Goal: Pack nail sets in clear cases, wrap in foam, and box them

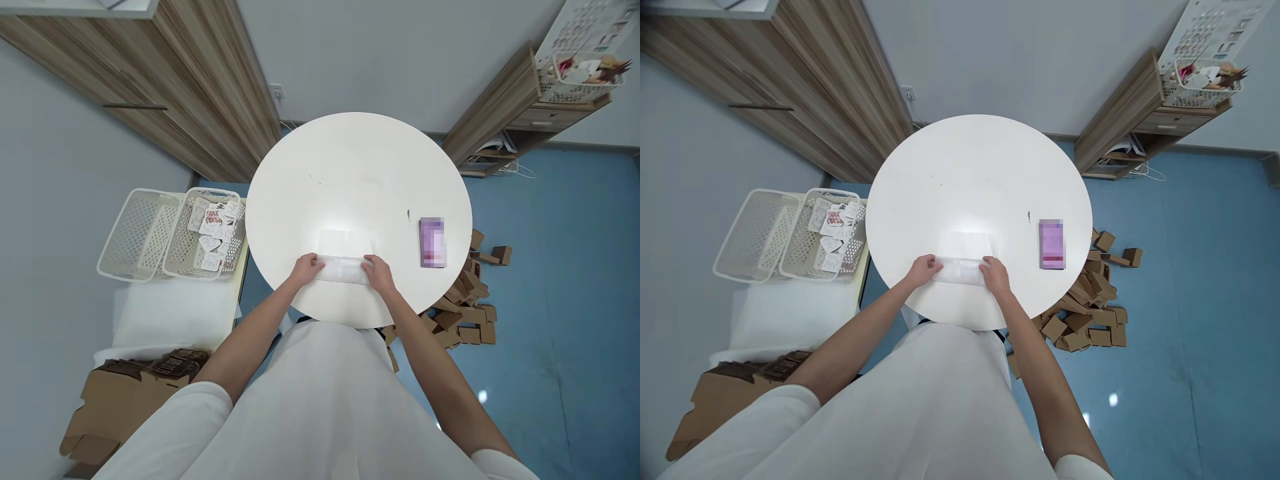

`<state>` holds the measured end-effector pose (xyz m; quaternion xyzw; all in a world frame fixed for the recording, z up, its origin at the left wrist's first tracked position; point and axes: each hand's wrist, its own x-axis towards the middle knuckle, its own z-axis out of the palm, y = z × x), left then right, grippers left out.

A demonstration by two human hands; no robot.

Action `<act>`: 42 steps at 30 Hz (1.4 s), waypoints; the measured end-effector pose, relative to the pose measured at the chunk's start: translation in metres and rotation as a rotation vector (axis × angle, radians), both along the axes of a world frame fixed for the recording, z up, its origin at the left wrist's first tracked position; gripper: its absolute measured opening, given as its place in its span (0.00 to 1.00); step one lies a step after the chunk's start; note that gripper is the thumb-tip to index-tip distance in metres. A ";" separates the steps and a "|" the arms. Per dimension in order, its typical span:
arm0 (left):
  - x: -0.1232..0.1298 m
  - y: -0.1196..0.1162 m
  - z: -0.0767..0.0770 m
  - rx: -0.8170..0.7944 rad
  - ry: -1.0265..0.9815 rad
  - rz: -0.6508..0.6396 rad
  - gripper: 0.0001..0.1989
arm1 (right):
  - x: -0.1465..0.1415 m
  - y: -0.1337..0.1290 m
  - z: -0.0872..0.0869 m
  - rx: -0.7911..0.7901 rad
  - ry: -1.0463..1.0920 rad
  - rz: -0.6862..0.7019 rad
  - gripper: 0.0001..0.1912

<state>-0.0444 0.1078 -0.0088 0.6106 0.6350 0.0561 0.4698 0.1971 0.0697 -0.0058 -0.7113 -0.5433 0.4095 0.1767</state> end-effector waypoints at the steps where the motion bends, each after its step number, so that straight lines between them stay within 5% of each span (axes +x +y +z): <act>1: 0.000 0.000 -0.001 -0.008 0.015 0.025 0.10 | 0.001 0.000 -0.001 0.011 -0.010 -0.023 0.18; 6: 0.010 -0.014 0.011 0.281 0.201 0.048 0.19 | 0.009 -0.017 -0.005 0.063 -0.039 -0.235 0.27; 11: 0.042 -0.045 0.024 0.463 0.195 -0.481 0.22 | 0.005 -0.044 -0.003 -0.098 0.220 -0.403 0.38; 15: 0.060 -0.059 0.021 0.443 0.261 -0.622 0.28 | 0.004 -0.038 -0.002 -0.173 0.307 -0.461 0.39; 24: 0.063 -0.065 0.012 0.467 0.312 -0.636 0.32 | -0.011 -0.002 0.006 -0.223 0.326 -0.361 0.10; 31: 0.059 -0.073 0.012 0.479 0.241 -0.531 0.32 | -0.032 0.010 0.018 -0.308 0.534 -0.260 0.12; 36: 0.056 -0.078 0.016 0.543 0.239 -0.660 0.29 | -0.026 0.015 0.018 -0.368 0.496 -0.144 0.19; 42: 0.048 -0.075 0.013 0.542 0.325 -0.704 0.26 | -0.017 0.002 0.016 -0.081 -0.020 0.161 0.23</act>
